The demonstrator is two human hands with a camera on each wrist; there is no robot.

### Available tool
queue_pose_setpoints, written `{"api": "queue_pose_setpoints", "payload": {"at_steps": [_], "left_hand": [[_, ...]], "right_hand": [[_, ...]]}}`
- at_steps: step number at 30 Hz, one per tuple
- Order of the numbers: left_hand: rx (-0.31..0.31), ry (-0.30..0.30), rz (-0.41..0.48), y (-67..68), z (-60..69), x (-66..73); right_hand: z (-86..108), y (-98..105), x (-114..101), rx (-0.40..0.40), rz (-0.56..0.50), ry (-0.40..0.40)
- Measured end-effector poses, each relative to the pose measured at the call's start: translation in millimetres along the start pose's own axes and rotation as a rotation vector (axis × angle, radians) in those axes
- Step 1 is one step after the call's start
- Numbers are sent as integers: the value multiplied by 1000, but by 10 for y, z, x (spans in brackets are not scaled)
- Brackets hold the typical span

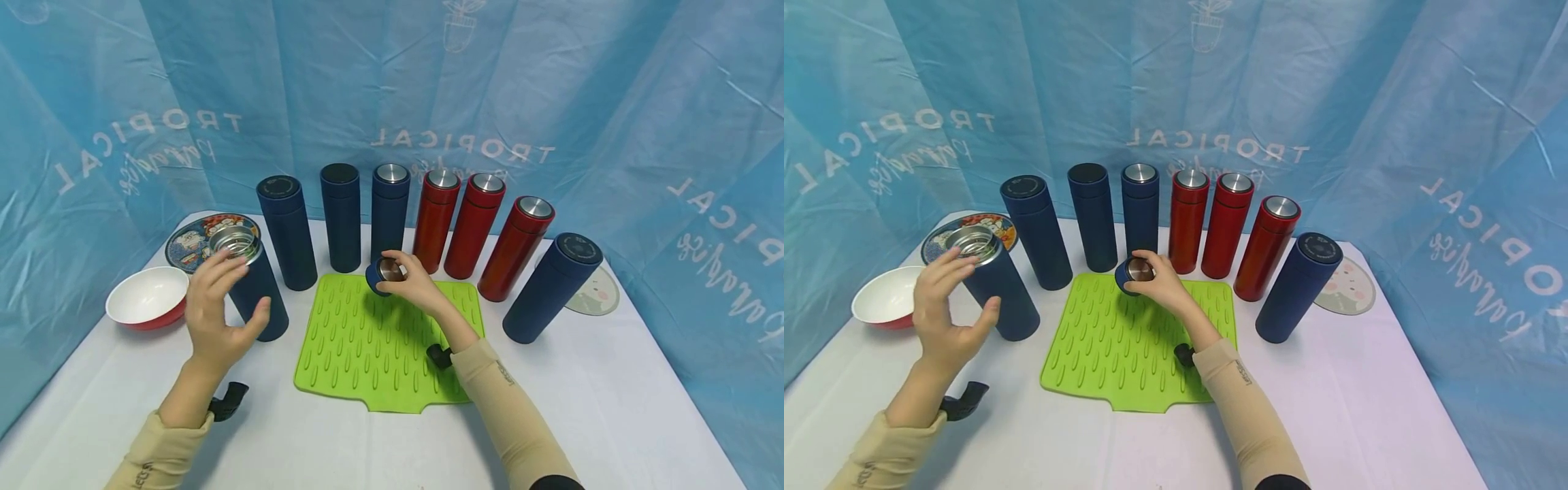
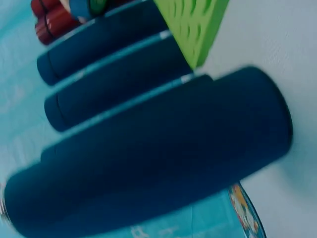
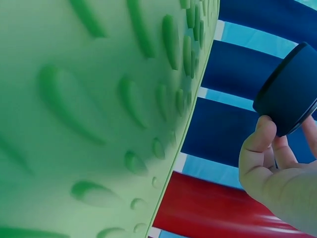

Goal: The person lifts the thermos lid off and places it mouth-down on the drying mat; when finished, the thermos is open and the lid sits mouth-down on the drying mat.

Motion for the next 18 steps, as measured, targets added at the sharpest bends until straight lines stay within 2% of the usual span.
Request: {"api": "queue_pose_setpoints", "payload": {"at_steps": [2,4,7,9,13,16,18], "left_hand": [[-70,-42,31,-88,50,41],[-173,-57,50,-183,122,63],[-371,3,55,-325,258,61],[-520,93,46,-412,359,37],[-798,374,27,-549,560,-53],[-918,555,28,-607,685,-122],[-955,634,32,-628,747,-166]], "right_hand": [[-29,-2,4,10,17,-23],[-58,-6,13,19,46,-49],[-99,-21,10,27,102,-69],[-126,-42,-2,26,136,-65],[-171,-86,-23,25,198,-51],[-196,-109,-33,31,227,-41],[-214,-124,-41,35,236,-33]]}}
Point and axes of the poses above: each hand's wrist, its own z-axis away from the middle knuckle, its own y-axis out of the back of the hand, x = y × z, the point moved 5 cm from there along -z, towards the middle knuckle, and after that the axes turned 4 degrees about -y, right-handed, at the moved point
